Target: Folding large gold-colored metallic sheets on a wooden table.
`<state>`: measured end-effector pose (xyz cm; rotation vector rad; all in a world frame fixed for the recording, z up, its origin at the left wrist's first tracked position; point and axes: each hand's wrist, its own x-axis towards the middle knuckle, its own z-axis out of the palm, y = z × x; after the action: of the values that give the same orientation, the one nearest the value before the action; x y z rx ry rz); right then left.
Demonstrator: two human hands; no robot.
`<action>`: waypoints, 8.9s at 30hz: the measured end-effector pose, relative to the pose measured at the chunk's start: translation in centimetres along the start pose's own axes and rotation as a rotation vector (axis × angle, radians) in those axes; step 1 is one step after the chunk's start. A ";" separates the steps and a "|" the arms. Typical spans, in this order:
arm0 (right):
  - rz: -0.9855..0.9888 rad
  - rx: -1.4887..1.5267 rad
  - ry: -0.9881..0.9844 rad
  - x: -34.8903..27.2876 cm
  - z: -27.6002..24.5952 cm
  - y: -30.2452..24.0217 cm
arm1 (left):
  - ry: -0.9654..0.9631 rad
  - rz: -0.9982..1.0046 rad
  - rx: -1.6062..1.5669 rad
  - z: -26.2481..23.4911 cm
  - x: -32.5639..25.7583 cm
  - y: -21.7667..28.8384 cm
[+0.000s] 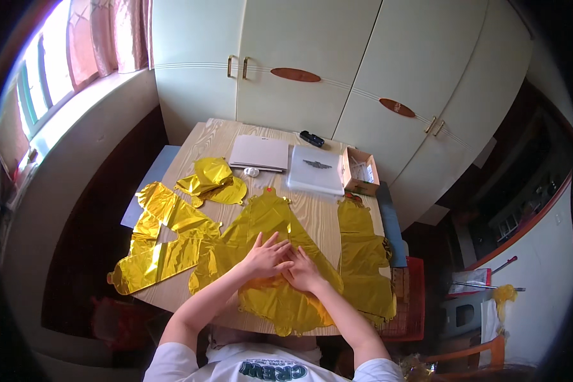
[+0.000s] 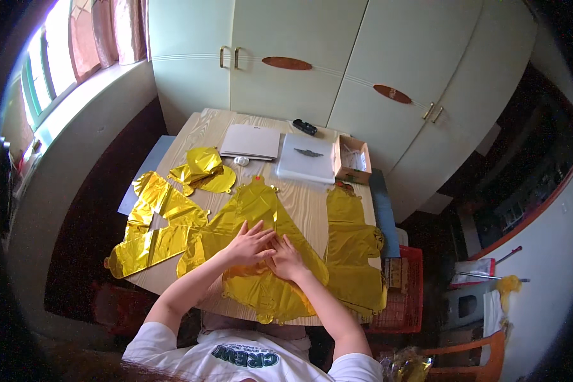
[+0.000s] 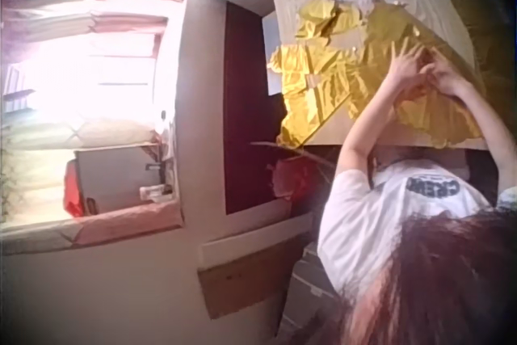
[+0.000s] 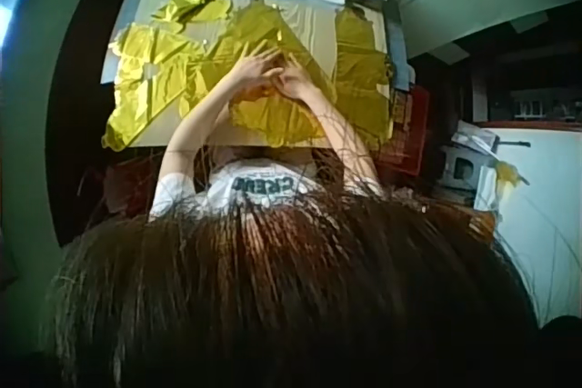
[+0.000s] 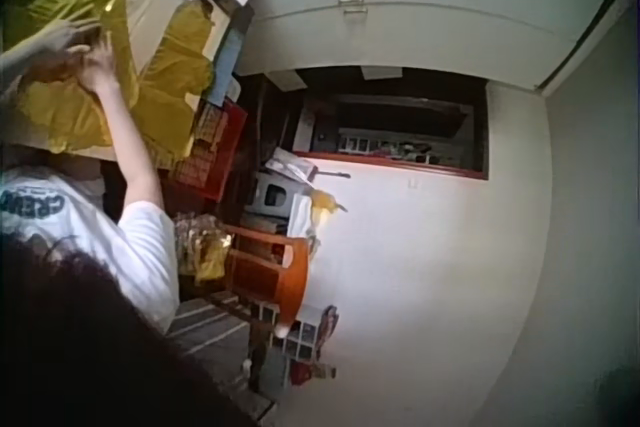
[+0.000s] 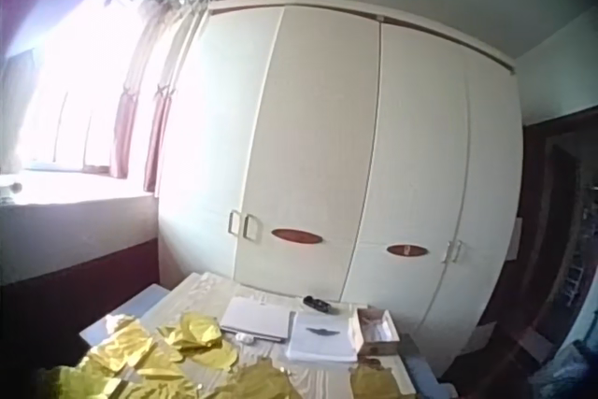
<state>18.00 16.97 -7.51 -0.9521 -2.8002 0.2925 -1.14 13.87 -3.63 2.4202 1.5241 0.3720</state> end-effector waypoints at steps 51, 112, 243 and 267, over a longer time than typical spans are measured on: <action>-0.122 -0.062 0.104 -4.9 -0.7 -2.6 | 0.043 0.015 0.308 1.3 2.1 -1.6; 0.037 0.287 0.424 -5.5 0.7 -15.9 | -0.010 0.170 0.154 1.7 0.4 -2.0; 0.057 0.277 0.407 -9.8 -0.4 -11.4 | -0.067 0.150 0.192 0.6 0.2 -1.3; 0.140 -0.105 -0.281 -7.4 -4.6 -6.1 | -0.055 0.154 0.187 0.5 0.2 -1.3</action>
<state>21.23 8.26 -2.36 -1.2215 -3.0316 0.3229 -1.94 14.52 -4.57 2.6778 1.4109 0.1973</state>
